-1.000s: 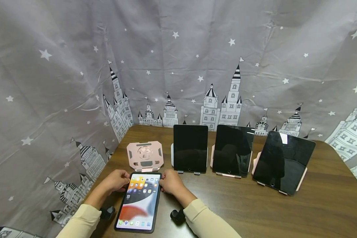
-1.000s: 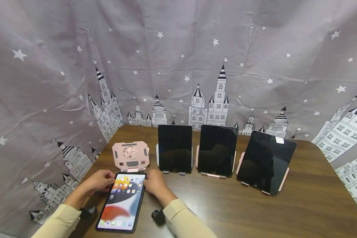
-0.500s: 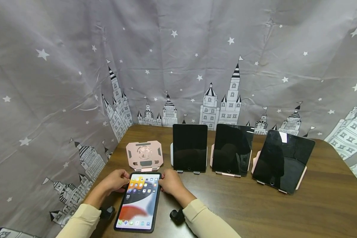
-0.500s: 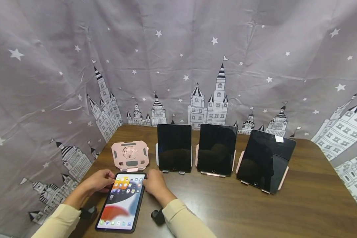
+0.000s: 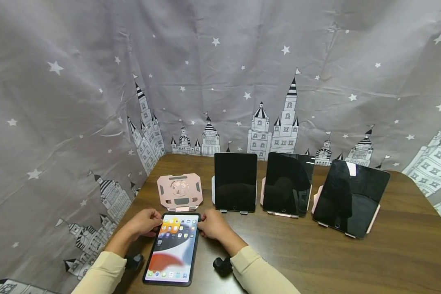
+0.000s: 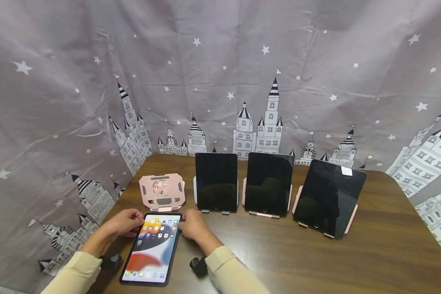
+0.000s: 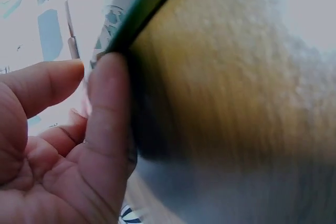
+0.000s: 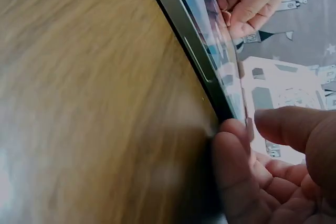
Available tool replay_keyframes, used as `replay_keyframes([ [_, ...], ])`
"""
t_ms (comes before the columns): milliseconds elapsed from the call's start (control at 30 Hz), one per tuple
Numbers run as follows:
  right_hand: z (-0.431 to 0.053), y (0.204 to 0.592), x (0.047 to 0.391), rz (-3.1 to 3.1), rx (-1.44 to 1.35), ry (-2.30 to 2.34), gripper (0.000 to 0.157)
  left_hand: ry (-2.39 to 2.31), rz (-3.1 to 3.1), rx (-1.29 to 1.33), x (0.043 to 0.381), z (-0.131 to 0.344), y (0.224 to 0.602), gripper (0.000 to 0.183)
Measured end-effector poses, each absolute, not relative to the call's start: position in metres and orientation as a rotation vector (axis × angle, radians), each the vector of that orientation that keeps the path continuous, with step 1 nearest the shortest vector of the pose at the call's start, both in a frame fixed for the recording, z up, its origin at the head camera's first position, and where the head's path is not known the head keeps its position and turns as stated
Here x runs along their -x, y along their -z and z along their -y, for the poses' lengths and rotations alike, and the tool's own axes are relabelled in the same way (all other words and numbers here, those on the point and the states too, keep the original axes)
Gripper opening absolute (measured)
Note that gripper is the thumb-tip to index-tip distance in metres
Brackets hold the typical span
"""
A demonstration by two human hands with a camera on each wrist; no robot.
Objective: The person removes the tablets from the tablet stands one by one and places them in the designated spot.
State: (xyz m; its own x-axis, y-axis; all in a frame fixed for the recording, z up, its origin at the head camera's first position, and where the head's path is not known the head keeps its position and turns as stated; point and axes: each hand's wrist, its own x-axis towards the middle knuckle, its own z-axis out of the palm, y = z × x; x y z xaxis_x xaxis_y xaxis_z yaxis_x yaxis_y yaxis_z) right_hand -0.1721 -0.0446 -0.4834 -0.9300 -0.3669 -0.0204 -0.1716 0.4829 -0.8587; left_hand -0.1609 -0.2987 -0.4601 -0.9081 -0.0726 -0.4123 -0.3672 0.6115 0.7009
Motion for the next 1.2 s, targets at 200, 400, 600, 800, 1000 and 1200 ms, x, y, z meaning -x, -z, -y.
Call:
replay_keyframes([
  [200, 0.021, 0.476, 0.174, -2.608, 0.551, 1.382, 0.005, -0.909, -2.876, 0.212, 0.164, 0.284, 0.454, 0.019],
  [400, -0.008, 0.464, 0.181, -2.700, 0.594, 1.449, 0.006, -0.993, -2.964, 0.043, 0.169, 0.250, 0.433, 0.017],
  [600, -0.036, 0.452, 0.190, -2.789, 0.592, 1.570, 0.005, -1.194, -2.949, -0.104, 0.182, 0.218, 0.423, 0.014],
  [800, -0.060, 0.432, 0.201, -2.877, 0.512, 1.672, 0.007, -1.273, -2.951, -0.136, 0.199, 0.194, 0.409, 0.017],
  [1000, -0.081, 0.417, 0.214, -2.947, 0.431, 1.672, 0.008, -1.394, -2.912, -0.154, 0.218, 0.180, 0.393, 0.022],
  [1200, -0.096, 0.403, 0.227, -3.006, 0.403, 1.613, 0.011, -1.422, -2.880, -0.255, 0.237, 0.170, 0.385, 0.024],
])
